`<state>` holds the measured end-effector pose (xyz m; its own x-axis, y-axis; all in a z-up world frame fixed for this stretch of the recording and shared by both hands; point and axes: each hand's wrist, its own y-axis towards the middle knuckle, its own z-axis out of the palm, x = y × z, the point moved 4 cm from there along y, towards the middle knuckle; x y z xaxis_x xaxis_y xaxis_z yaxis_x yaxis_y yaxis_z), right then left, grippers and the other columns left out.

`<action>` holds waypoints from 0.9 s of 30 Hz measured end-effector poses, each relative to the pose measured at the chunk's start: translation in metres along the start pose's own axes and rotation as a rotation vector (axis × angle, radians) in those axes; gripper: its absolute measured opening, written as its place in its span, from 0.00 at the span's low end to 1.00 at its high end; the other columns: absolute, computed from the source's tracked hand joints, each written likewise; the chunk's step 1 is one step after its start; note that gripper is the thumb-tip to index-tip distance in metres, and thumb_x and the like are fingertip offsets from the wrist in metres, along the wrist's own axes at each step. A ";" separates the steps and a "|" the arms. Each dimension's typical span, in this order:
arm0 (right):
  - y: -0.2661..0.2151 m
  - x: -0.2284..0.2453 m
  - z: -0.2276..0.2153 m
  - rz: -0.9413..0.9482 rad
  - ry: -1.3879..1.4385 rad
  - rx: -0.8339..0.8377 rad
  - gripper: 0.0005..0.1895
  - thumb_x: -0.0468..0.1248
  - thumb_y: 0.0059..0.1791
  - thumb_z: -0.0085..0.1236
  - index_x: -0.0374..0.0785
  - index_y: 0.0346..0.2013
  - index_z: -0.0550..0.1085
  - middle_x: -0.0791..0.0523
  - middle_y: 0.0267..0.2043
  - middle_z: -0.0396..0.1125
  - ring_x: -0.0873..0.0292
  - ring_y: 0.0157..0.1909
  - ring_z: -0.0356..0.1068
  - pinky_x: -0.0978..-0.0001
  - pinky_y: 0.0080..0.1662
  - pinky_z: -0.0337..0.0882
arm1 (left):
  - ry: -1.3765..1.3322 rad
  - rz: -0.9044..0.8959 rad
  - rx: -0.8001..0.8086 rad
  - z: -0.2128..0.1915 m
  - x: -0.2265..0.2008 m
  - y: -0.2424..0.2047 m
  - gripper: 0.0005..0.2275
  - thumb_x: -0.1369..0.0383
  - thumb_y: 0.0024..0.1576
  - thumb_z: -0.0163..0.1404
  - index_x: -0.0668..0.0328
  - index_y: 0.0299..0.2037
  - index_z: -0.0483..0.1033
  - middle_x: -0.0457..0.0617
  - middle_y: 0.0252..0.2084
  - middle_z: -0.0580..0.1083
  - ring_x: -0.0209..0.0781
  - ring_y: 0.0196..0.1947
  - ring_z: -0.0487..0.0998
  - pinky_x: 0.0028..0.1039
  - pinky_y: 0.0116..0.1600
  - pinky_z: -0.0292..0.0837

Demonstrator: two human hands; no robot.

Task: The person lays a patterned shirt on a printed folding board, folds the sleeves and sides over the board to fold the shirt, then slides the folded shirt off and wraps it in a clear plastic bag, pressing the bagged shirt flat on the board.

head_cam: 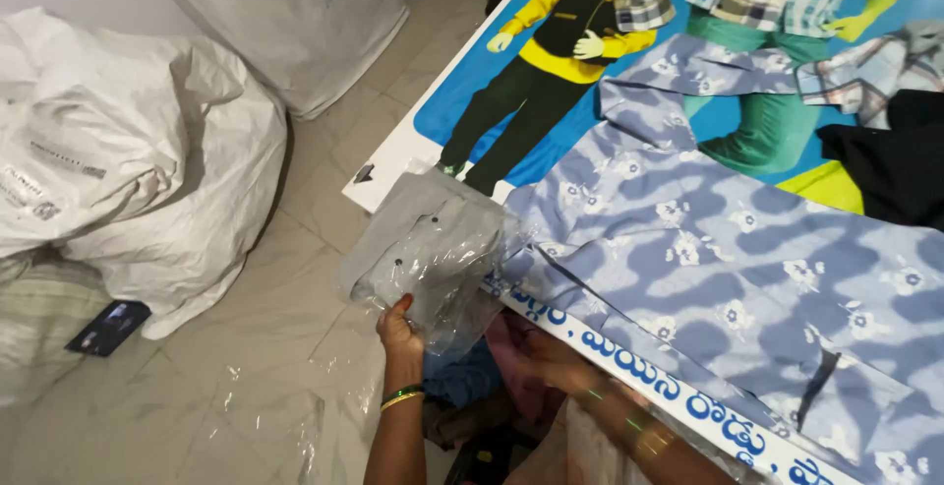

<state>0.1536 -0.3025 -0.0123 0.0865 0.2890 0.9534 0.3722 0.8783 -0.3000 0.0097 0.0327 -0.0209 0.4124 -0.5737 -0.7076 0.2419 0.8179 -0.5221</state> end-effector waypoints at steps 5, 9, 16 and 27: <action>0.094 0.065 0.046 0.162 -0.512 -0.442 0.27 0.54 0.50 0.60 0.40 0.57 0.75 0.49 0.55 0.73 0.48 0.54 0.71 0.62 0.56 0.68 | -0.030 -0.031 -0.018 -0.003 -0.013 -0.012 0.15 0.81 0.47 0.57 0.64 0.44 0.74 0.47 0.38 0.74 0.40 0.37 0.75 0.29 0.43 0.71; 0.207 -0.154 0.085 0.104 0.526 -0.553 0.27 0.48 0.45 0.61 0.38 0.55 0.74 0.42 0.55 0.73 0.41 0.54 0.72 0.52 0.54 0.72 | 0.061 0.017 0.030 -0.059 -0.011 0.001 0.11 0.78 0.50 0.62 0.67 0.41 0.76 0.47 0.32 0.71 0.40 0.29 0.69 0.29 0.33 0.65; 0.109 -0.090 0.046 0.294 -0.607 -0.384 0.21 0.48 0.47 0.57 0.37 0.48 0.78 0.43 0.48 0.74 0.42 0.49 0.74 0.53 0.50 0.74 | 0.769 1.009 0.648 -0.163 -0.134 -0.098 0.18 0.77 0.44 0.50 0.79 0.46 0.73 0.63 0.49 0.73 0.51 0.50 0.78 0.31 0.63 0.72; 0.061 -0.033 0.034 0.233 -0.943 -0.273 0.15 0.49 0.46 0.59 0.42 0.35 0.81 0.46 0.34 0.74 0.40 0.39 0.75 0.48 0.42 0.76 | 0.531 -0.025 -0.081 -0.322 -0.044 -0.066 0.15 0.78 0.44 0.53 0.75 0.42 0.80 0.59 0.32 0.80 0.47 0.29 0.76 0.36 0.37 0.70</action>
<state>0.1415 -0.2457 -0.0632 -0.5378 0.7295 0.4226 0.6482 0.6783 -0.3460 -0.3073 -0.0103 -0.1093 -0.0981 -0.5534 -0.8271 0.1686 0.8099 -0.5619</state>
